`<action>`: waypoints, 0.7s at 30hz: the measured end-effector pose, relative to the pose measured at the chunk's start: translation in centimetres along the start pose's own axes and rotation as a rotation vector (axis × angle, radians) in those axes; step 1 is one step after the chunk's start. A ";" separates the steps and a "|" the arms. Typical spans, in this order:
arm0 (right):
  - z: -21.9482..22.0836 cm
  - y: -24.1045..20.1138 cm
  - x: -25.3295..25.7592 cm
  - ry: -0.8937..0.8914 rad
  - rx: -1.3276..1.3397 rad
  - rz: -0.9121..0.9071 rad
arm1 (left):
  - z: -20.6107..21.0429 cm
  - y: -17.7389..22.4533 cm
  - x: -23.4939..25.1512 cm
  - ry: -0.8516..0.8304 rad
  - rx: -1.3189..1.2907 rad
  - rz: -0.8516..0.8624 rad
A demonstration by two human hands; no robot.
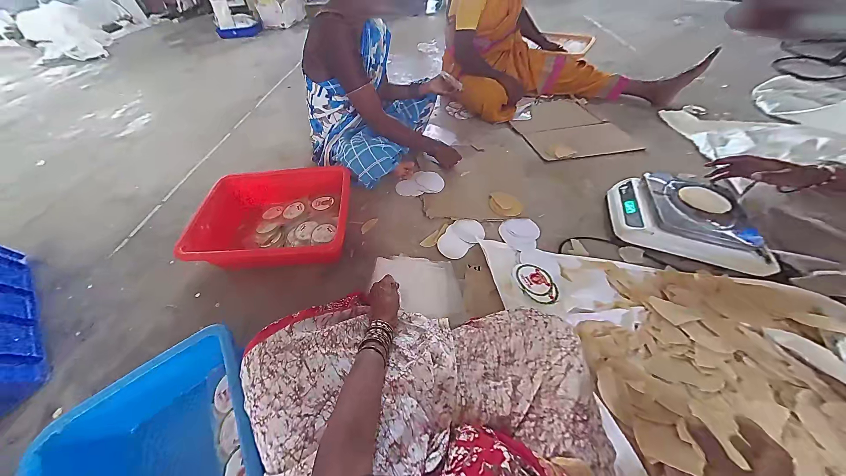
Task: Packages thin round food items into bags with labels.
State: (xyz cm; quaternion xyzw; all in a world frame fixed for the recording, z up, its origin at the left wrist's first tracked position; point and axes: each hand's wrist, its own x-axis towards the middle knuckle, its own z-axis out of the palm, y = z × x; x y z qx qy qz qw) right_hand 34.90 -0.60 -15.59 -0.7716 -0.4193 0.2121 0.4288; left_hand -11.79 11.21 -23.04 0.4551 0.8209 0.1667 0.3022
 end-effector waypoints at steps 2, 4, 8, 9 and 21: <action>1.8 -2.0 -0.8 -0.110 0.026 -0.065 | -0.9 0.4 -1.0 0.106 -0.069 0.015; 3.5 -3.1 -1.4 -0.169 0.020 -0.183 | -1.4 0.3 -1.9 0.212 -0.215 0.061; 7.5 -6.3 -3.1 -0.272 0.081 -0.412 | -1.7 0.1 -5.0 0.404 -0.815 0.233; 8.7 -7.0 -3.7 -0.316 0.132 -0.449 | -1.7 0.1 -6.3 0.368 -1.006 0.261; 14.3 -16.2 -10.3 -1.013 0.889 -0.155 | -3.2 0.1 -19.9 -0.039 -1.294 0.626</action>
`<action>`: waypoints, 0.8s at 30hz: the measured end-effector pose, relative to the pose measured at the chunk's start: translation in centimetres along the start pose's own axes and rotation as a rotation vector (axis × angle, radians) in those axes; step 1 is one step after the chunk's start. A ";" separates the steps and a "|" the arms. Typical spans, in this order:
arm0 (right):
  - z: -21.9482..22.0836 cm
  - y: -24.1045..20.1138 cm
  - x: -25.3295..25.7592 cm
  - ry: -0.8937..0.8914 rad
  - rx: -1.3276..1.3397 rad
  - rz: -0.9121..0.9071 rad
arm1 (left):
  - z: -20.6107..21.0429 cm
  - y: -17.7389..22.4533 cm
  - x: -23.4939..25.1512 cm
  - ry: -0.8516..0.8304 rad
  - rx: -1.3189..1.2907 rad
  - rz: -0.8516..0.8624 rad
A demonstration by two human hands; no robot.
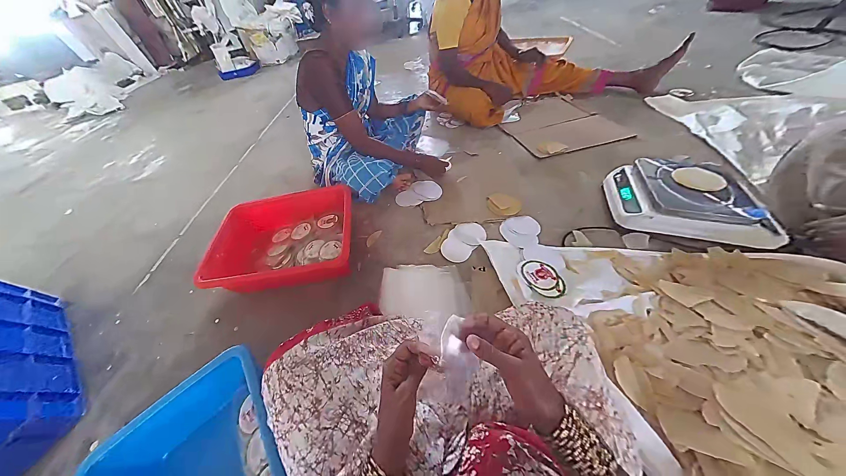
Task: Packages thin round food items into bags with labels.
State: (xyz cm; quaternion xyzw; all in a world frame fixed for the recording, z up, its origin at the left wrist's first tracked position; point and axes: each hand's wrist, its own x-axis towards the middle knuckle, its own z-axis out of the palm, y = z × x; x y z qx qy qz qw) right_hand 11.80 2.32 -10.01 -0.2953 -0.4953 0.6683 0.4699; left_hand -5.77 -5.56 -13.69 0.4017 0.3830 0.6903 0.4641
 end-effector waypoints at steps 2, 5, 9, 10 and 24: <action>0.2 0.0 -0.1 0.001 -0.031 -0.165 | -0.2 0.2 0.1 -0.077 0.068 0.010; -0.2 0.2 -0.5 0.032 -0.361 -0.372 | 0.0 1.1 0.5 -0.249 0.166 -0.023; -0.1 0.6 -1.1 0.028 -0.593 -0.483 | 1.8 1.8 0.8 -0.346 0.043 -0.136; 0.1 0.7 -1.2 0.035 -0.566 -0.483 | 2.4 1.8 0.8 -0.308 -0.016 -0.186; -4.2 2.7 3.8 0.055 -0.429 -0.251 | -0.2 -0.9 7.4 0.000 0.379 0.000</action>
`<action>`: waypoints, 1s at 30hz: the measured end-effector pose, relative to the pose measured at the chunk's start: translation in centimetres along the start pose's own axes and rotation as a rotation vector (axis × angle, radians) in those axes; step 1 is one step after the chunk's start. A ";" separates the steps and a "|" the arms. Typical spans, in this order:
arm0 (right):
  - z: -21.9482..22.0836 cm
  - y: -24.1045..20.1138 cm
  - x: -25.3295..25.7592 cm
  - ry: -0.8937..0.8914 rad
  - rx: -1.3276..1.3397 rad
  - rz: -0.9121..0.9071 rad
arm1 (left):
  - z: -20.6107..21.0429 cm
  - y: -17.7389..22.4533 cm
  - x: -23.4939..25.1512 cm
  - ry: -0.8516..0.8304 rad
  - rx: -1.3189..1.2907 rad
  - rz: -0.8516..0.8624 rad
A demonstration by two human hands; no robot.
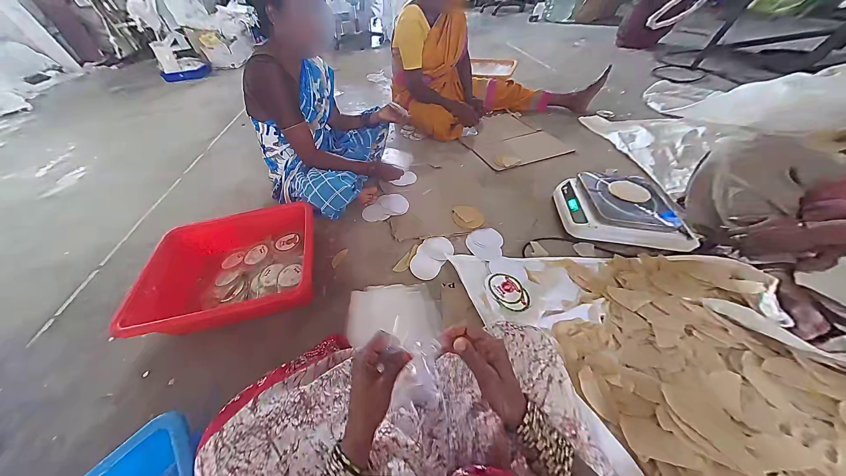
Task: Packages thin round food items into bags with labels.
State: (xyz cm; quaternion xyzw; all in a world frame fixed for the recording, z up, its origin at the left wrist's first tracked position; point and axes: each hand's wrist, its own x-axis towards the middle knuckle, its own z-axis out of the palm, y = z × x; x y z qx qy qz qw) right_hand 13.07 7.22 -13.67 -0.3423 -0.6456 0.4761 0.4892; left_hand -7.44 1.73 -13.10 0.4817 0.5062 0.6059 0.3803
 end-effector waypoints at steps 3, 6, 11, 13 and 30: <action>-1.6 2.7 4.5 0.108 -0.161 0.189 | -2.3 -1.6 4.1 0.194 0.117 0.111; -3.5 6.5 9.7 0.097 -0.417 0.259 | -3.8 -4.4 6.3 0.272 0.108 0.084; -5.0 12.7 18.3 -0.031 -0.719 0.377 | -3.6 -6.5 7.1 0.358 -0.035 -0.134; -4.9 14.7 21.1 -0.102 -0.831 0.435 | -3.4 -6.5 7.4 0.386 -0.048 -0.165; -1.9 18.4 26.0 -0.261 -1.237 0.657 | -3.0 -8.1 6.9 0.348 -0.117 -0.316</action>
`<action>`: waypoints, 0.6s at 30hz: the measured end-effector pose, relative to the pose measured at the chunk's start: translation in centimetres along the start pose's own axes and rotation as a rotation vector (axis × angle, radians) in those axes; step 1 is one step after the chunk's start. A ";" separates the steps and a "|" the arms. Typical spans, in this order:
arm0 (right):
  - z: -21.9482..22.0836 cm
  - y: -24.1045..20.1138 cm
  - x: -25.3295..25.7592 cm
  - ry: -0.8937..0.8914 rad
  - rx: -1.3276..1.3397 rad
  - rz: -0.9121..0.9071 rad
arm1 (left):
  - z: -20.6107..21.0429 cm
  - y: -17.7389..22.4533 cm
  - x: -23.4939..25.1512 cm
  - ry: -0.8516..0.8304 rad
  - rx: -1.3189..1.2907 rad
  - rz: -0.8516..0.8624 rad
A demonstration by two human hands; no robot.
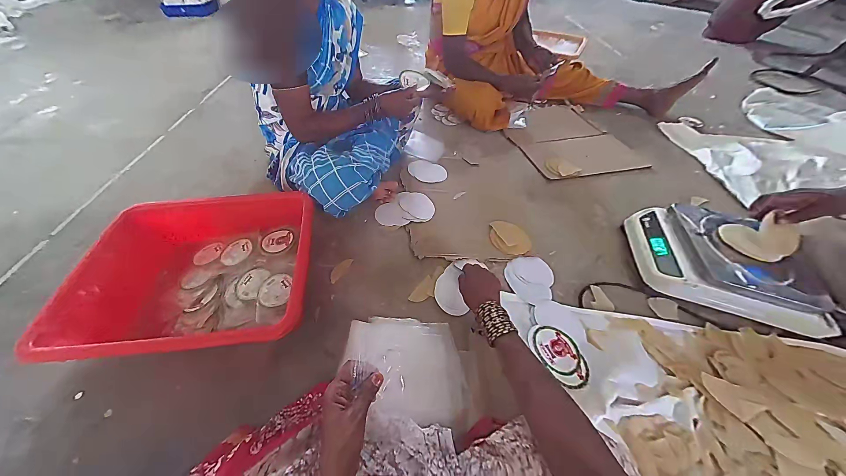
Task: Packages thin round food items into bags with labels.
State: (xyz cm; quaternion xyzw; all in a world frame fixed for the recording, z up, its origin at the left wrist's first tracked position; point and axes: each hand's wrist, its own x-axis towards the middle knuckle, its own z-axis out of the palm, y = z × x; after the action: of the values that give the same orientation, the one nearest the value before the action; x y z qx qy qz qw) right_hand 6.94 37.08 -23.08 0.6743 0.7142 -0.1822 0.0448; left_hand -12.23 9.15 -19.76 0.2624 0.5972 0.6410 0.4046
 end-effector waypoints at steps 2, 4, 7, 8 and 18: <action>-0.6 0.2 -0.1 0.002 0.019 0.045 | 0.0 0.0 0.0 0.005 -0.009 0.005; -1.4 1.0 -0.3 0.035 0.063 0.080 | -0.1 0.0 0.1 0.001 -0.018 0.006; -3.2 2.8 -1.5 0.172 0.199 0.099 | 0.0 0.0 0.3 -0.002 -0.021 0.010; -3.8 3.5 -2.2 0.228 0.248 0.107 | 0.0 0.1 0.3 -0.003 -0.026 0.011; -8.3 10.8 -24.1 0.158 1.153 -0.078 | -0.1 0.6 0.0 -0.041 -0.016 0.058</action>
State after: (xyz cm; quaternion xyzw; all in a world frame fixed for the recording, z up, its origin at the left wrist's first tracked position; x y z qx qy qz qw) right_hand 21.09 17.19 -10.08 0.5745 0.5251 -0.4923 -0.3897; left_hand -12.48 9.12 -19.18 0.2895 0.5759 0.6517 0.3998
